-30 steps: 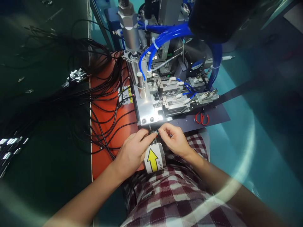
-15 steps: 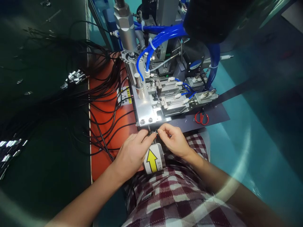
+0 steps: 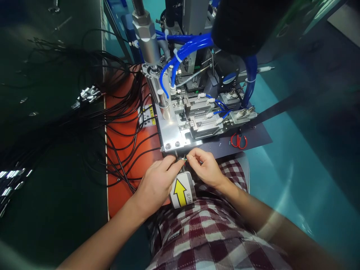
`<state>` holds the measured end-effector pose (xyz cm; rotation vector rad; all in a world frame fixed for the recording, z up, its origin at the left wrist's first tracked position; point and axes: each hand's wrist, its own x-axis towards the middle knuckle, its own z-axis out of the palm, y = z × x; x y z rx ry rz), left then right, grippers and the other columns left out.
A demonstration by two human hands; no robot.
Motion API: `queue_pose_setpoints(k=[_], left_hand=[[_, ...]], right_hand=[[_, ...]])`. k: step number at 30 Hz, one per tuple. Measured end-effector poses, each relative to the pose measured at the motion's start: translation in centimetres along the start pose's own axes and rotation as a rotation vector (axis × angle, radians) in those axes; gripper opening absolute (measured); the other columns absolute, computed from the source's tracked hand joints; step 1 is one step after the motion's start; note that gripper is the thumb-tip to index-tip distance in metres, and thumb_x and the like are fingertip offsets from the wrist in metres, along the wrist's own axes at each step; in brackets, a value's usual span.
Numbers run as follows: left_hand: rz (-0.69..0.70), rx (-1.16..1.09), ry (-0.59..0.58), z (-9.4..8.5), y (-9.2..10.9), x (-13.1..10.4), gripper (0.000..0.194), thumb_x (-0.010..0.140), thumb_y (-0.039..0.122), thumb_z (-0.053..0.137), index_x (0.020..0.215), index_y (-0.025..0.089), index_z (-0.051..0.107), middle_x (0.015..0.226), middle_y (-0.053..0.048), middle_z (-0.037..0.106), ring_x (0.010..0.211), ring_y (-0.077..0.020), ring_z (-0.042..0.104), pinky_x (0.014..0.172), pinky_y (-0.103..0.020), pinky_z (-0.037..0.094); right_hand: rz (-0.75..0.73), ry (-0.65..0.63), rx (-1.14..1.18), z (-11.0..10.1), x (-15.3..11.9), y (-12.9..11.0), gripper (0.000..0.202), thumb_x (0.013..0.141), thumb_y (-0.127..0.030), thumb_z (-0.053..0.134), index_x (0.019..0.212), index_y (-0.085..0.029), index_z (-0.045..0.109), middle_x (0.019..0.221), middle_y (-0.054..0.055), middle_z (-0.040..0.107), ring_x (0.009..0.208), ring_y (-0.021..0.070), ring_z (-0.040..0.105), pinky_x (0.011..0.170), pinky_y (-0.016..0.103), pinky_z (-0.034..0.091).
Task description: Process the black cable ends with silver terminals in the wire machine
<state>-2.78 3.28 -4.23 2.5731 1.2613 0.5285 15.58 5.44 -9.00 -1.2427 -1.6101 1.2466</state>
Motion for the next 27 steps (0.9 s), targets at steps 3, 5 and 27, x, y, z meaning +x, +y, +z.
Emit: queue_pose_setpoints(k=[3, 5, 27], left_hand=[[-0.026, 0.015, -0.018, 0.0, 0.1, 0.1, 0.033, 0.089, 0.009, 0.040, 0.113, 0.008, 0.061, 0.091, -0.012, 0.059, 0.076, -0.0209, 0.060, 0.063, -0.031, 0.054], [-0.042, 0.008, -0.027, 0.0, 0.1, 0.1, 0.033, 0.089, 0.010, 0.040, 0.114, 0.008, 0.061, 0.091, -0.012, 0.058, 0.077, -0.0213, 0.060, 0.063, -0.032, 0.054], [-0.109, -0.072, -0.042, 0.1, -0.1, -0.2, 0.034, 0.091, 0.013, 0.040, 0.118, 0.014, 0.061, 0.096, -0.010, 0.055, 0.087, -0.0212, 0.057, 0.072, -0.033, 0.054]], right_hand=[[-0.003, -0.003, -0.007, 0.0, 0.0, 0.0, 0.023, 0.090, -0.029, 0.049, 0.069, -0.019, 0.049, 0.061, -0.003, 0.043, 0.056, 0.0105, 0.039, 0.053, 0.024, 0.033], [-0.003, -0.005, -0.011, 0.0, 0.0, 0.0, 0.023, 0.090, -0.030, 0.049, 0.070, -0.019, 0.049, 0.061, -0.003, 0.043, 0.055, 0.0104, 0.039, 0.053, 0.024, 0.032], [0.239, -0.006, 0.286, 0.3, -0.3, -1.4, 0.018, 0.085, -0.032, 0.056, 0.074, -0.017, 0.054, 0.058, -0.004, 0.047, 0.050, 0.0089, 0.041, 0.048, 0.022, 0.034]])
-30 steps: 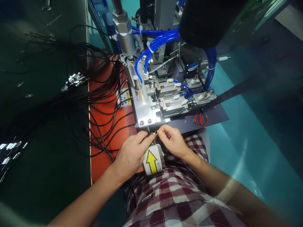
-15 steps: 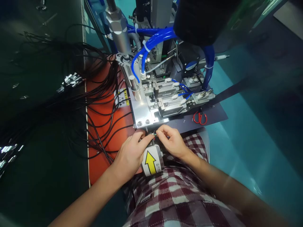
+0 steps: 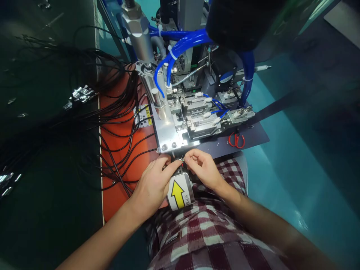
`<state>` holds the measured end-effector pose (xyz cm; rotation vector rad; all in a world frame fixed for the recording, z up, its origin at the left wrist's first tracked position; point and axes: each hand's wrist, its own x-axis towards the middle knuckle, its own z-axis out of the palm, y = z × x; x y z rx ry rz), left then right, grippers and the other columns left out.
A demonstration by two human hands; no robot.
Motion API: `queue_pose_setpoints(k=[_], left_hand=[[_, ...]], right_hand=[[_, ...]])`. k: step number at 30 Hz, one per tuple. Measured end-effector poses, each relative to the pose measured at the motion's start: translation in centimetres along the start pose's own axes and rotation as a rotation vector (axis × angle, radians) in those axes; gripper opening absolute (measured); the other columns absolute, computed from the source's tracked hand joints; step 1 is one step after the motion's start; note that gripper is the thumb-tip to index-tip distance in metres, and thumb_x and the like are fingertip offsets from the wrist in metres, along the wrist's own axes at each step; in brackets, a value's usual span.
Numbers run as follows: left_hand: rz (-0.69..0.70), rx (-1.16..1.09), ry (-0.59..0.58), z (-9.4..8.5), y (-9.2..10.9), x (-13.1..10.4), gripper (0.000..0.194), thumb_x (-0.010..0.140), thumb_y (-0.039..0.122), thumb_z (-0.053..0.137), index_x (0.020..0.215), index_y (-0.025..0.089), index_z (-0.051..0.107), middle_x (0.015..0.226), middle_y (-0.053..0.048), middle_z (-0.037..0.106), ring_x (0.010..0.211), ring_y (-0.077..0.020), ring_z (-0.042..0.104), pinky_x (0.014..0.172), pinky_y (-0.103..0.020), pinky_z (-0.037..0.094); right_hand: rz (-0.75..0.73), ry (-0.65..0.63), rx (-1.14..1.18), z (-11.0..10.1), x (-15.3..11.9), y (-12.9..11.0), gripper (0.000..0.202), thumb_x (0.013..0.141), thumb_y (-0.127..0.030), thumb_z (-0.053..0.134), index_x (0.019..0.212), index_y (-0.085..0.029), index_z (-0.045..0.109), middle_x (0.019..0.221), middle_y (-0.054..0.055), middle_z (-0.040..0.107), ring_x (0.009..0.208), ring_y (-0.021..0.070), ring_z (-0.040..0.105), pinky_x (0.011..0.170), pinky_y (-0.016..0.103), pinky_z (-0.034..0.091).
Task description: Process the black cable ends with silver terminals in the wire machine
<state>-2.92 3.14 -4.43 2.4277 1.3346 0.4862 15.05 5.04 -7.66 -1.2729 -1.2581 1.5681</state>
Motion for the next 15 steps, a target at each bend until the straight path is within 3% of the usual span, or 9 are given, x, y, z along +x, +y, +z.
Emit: queue_pose_setpoints(k=[4, 8, 15], left_hand=[[-0.002, -0.013, 0.011, 0.03, 0.04, 0.00, 0.035, 0.090, 0.011, 0.040, 0.118, 0.015, 0.061, 0.096, -0.009, 0.055, 0.086, -0.0199, 0.057, 0.073, -0.031, 0.053], [-0.010, -0.048, 0.025, 0.04, 0.09, 0.10, 0.033, 0.091, 0.011, 0.040, 0.116, 0.013, 0.062, 0.096, -0.010, 0.055, 0.086, -0.0201, 0.057, 0.073, -0.031, 0.053], [-0.023, -0.083, 0.024, 0.04, -0.14, -0.03, 0.033, 0.090, 0.009, 0.042, 0.115, 0.013, 0.062, 0.097, -0.010, 0.056, 0.088, -0.0199, 0.058, 0.075, -0.031, 0.053]], right_hand=[[-0.025, 0.010, -0.070, -0.04, 0.12, -0.03, 0.013, 0.084, -0.027, 0.054, 0.075, -0.018, 0.053, 0.059, -0.004, 0.047, 0.050, 0.0094, 0.042, 0.047, 0.022, 0.035], [-0.161, 0.016, -0.295, -0.27, 0.11, -0.34, 0.008, 0.083, -0.020, 0.051, 0.075, -0.019, 0.053, 0.062, -0.003, 0.050, 0.054, 0.0104, 0.047, 0.051, 0.022, 0.039], [-0.298, 0.014, -0.543, -0.62, -0.08, -0.59, 0.008, 0.087, -0.020, 0.048, 0.080, -0.019, 0.053, 0.069, 0.001, 0.056, 0.062, 0.0130, 0.053, 0.059, 0.025, 0.041]])
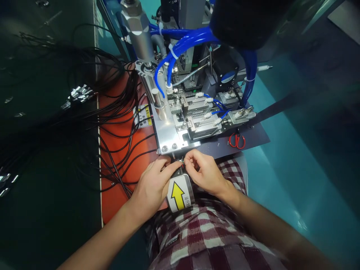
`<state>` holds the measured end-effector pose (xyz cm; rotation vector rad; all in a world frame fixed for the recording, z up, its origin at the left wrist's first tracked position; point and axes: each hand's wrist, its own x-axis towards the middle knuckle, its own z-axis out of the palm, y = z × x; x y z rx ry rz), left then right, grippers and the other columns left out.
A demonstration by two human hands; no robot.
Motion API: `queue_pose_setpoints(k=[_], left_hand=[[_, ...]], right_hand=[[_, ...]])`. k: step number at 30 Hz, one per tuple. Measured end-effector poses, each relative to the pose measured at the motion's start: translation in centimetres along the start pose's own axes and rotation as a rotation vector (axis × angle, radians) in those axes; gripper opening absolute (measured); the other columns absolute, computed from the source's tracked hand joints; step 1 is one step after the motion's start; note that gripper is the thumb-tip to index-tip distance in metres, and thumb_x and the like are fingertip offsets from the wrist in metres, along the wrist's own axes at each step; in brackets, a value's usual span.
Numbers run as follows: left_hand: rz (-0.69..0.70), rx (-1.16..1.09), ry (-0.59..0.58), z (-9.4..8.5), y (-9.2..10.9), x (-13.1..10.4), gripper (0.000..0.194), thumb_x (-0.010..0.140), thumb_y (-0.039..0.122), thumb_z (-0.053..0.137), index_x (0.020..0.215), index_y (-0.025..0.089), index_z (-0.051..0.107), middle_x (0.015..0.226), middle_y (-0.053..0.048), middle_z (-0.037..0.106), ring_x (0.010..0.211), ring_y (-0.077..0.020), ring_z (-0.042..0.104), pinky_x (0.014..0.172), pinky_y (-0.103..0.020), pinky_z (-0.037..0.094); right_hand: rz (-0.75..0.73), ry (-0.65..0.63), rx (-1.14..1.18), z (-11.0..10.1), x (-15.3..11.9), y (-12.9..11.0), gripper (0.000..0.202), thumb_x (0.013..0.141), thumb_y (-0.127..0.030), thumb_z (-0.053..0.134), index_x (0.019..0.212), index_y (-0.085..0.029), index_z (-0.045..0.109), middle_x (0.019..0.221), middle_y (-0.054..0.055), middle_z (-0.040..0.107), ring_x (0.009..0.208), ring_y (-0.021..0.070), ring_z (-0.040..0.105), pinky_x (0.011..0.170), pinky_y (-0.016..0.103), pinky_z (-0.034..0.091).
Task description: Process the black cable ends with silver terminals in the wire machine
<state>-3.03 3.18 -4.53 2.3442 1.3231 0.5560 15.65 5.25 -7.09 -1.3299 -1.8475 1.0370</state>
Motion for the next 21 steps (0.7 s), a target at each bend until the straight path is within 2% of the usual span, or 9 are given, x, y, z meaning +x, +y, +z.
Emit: queue_pose_setpoints(k=[5, 9, 13, 21], left_hand=[[0.023, -0.011, 0.027, -0.03, -0.02, 0.01, 0.031, 0.091, 0.011, 0.042, 0.114, 0.014, 0.062, 0.097, -0.009, 0.057, 0.089, -0.0188, 0.058, 0.076, -0.030, 0.052], [0.012, -0.004, 0.030, -0.01, -0.03, 0.01, 0.032, 0.089, 0.009, 0.042, 0.114, 0.016, 0.061, 0.097, -0.008, 0.057, 0.088, -0.0183, 0.058, 0.076, -0.029, 0.053], [0.019, -0.005, 0.039, 0.07, -0.04, -0.02, 0.033, 0.088, 0.008, 0.042, 0.114, 0.016, 0.061, 0.095, -0.008, 0.057, 0.085, -0.0181, 0.058, 0.073, -0.028, 0.053], [0.036, -0.018, 0.054, 0.28, -0.05, 0.07, 0.033, 0.087, 0.005, 0.043, 0.113, 0.012, 0.062, 0.095, -0.009, 0.057, 0.086, -0.0185, 0.058, 0.073, -0.029, 0.053]], right_hand=[[0.053, -0.028, 0.109, -0.05, 0.17, 0.08, 0.010, 0.087, -0.021, 0.049, 0.079, -0.019, 0.052, 0.066, -0.001, 0.053, 0.059, 0.0121, 0.050, 0.056, 0.024, 0.040], [0.190, -0.063, 0.310, 0.03, 0.08, 0.58, 0.014, 0.089, -0.028, 0.051, 0.079, -0.019, 0.054, 0.062, -0.002, 0.051, 0.054, 0.0111, 0.048, 0.052, 0.023, 0.040], [0.299, -0.113, 0.520, 0.11, -0.26, 0.95, 0.019, 0.090, -0.036, 0.051, 0.084, -0.019, 0.056, 0.063, -0.002, 0.054, 0.051, 0.0109, 0.051, 0.050, 0.024, 0.042], [0.425, -0.131, 0.712, 0.06, 0.35, 0.52, 0.027, 0.080, -0.043, 0.063, 0.077, -0.017, 0.055, 0.060, -0.004, 0.054, 0.048, 0.0087, 0.050, 0.049, 0.023, 0.041]])
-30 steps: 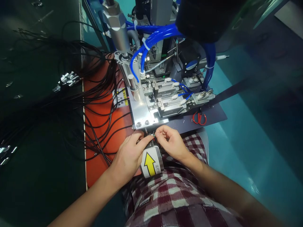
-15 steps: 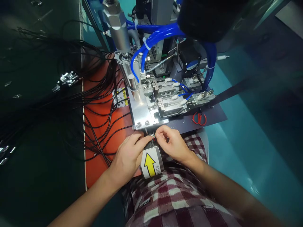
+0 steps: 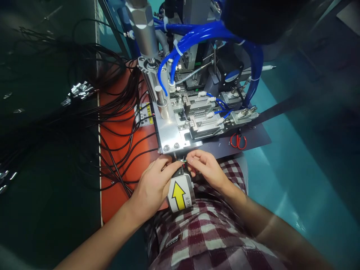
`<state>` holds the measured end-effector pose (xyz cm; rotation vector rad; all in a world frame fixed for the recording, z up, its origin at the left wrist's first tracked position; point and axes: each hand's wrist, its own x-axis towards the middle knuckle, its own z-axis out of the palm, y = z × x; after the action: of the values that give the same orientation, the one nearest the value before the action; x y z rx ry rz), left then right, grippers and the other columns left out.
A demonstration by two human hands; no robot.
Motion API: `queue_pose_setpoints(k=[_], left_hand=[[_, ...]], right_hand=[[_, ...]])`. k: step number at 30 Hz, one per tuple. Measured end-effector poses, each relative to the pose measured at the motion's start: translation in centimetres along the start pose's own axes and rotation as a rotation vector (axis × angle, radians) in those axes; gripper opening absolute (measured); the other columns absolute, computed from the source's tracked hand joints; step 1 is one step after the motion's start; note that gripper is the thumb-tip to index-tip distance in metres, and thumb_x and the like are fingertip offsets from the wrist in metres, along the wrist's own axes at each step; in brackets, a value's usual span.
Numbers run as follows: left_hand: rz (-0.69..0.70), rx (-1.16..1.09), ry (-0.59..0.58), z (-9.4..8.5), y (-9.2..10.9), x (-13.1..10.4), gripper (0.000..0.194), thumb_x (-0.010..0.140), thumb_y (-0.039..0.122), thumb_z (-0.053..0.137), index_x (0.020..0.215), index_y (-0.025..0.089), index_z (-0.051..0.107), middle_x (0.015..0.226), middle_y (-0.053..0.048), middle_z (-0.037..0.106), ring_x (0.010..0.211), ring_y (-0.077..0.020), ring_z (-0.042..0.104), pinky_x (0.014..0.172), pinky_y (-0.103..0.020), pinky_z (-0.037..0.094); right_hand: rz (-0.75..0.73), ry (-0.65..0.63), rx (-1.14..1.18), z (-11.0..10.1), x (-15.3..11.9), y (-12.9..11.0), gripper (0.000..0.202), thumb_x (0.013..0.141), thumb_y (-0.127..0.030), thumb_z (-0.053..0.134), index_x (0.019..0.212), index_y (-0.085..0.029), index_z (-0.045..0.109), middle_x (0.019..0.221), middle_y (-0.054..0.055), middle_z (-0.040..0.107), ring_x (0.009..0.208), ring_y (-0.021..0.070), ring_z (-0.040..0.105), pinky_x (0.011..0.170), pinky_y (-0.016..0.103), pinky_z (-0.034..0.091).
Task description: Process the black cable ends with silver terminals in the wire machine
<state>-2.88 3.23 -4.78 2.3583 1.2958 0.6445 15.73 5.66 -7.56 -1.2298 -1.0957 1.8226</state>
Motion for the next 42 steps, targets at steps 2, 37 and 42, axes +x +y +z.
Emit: queue_pose_setpoints(k=[2, 37, 42], left_hand=[[-0.005, -0.006, -0.005, 0.0, 0.0, 0.0, 0.032, 0.088, 0.005, 0.043, 0.112, 0.011, 0.063, 0.095, -0.010, 0.057, 0.086, -0.0189, 0.058, 0.073, -0.030, 0.053], [-0.001, -0.018, 0.025, -0.1, 0.1, 0.0, 0.029, 0.090, 0.009, 0.044, 0.112, 0.011, 0.063, 0.096, -0.009, 0.057, 0.086, -0.0183, 0.059, 0.074, -0.028, 0.054], [-0.002, -0.017, 0.036, -0.1, 0.1, 0.0, 0.028, 0.091, 0.011, 0.043, 0.111, 0.011, 0.063, 0.093, -0.009, 0.057, 0.084, -0.0182, 0.059, 0.073, -0.028, 0.054]], right_hand=[[0.009, -0.008, 0.030, 0.0, 0.1, -0.1, 0.026, 0.079, -0.041, 0.064, 0.078, -0.017, 0.056, 0.060, -0.004, 0.055, 0.047, 0.0079, 0.050, 0.049, 0.022, 0.040], [-0.544, 0.184, -0.614, -0.2, -1.2, -0.2, 0.004, 0.083, -0.017, 0.059, 0.086, -0.018, 0.061, 0.070, 0.001, 0.063, 0.060, 0.0113, 0.057, 0.057, 0.023, 0.046], [-0.641, 0.115, -0.820, -0.5, -0.9, -0.7, 0.006, 0.085, -0.016, 0.056, 0.082, -0.019, 0.061, 0.070, 0.001, 0.065, 0.060, 0.0128, 0.058, 0.062, 0.026, 0.046]])
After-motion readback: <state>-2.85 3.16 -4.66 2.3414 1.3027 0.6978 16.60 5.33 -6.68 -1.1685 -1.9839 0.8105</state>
